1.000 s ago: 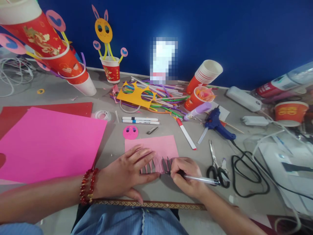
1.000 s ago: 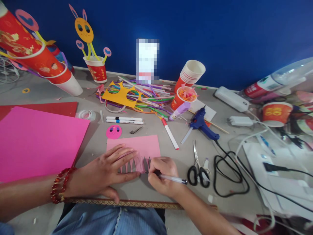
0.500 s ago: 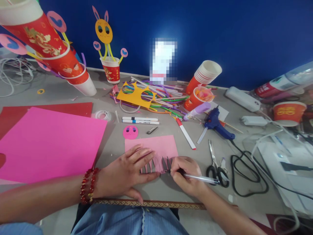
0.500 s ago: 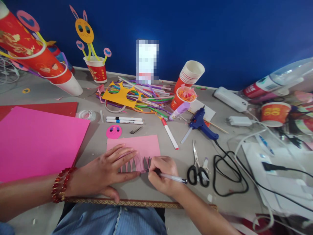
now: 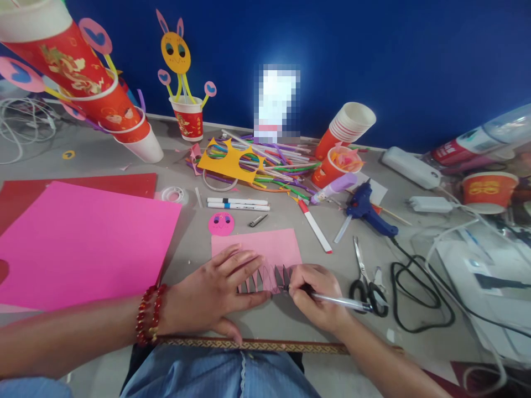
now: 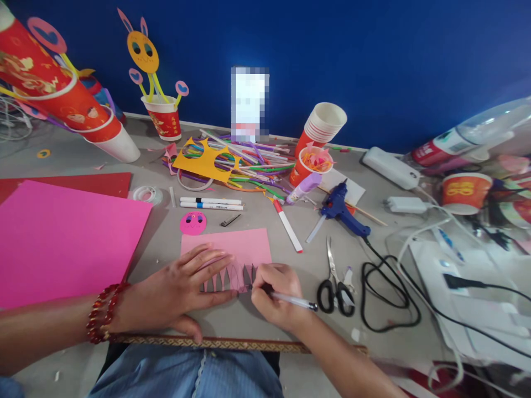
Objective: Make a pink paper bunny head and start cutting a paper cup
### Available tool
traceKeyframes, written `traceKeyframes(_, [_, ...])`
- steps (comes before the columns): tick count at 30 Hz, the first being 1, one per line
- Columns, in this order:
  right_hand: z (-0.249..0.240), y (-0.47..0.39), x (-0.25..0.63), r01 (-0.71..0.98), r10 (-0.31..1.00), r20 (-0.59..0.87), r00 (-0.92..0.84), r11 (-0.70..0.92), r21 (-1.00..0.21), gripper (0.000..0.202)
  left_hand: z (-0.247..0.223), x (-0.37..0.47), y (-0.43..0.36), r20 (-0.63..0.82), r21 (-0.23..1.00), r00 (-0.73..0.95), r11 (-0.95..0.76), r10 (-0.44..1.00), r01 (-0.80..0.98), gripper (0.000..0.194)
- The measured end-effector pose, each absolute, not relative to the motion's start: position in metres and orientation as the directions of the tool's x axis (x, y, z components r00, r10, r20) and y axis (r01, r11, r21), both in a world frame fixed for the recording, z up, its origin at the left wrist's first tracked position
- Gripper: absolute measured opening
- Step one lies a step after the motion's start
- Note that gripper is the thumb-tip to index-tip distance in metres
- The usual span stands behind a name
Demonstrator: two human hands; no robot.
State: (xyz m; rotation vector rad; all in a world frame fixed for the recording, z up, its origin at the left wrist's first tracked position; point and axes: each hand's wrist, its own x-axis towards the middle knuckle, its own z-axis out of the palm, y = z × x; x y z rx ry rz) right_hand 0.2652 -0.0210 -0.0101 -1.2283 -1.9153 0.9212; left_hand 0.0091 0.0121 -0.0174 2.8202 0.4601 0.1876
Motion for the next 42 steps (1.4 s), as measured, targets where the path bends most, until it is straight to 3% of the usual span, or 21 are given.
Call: traceKeyframes(42, [-0.0102, -0.0192, 0.2621, 0.516, 0.938, 0.198, -0.285, 0.325, -0.793, 0.017, -0.019, 0.0088, 0.0121, 0.089, 0.311, 0.94, -0.906, 0.328, 0.286, 0.081])
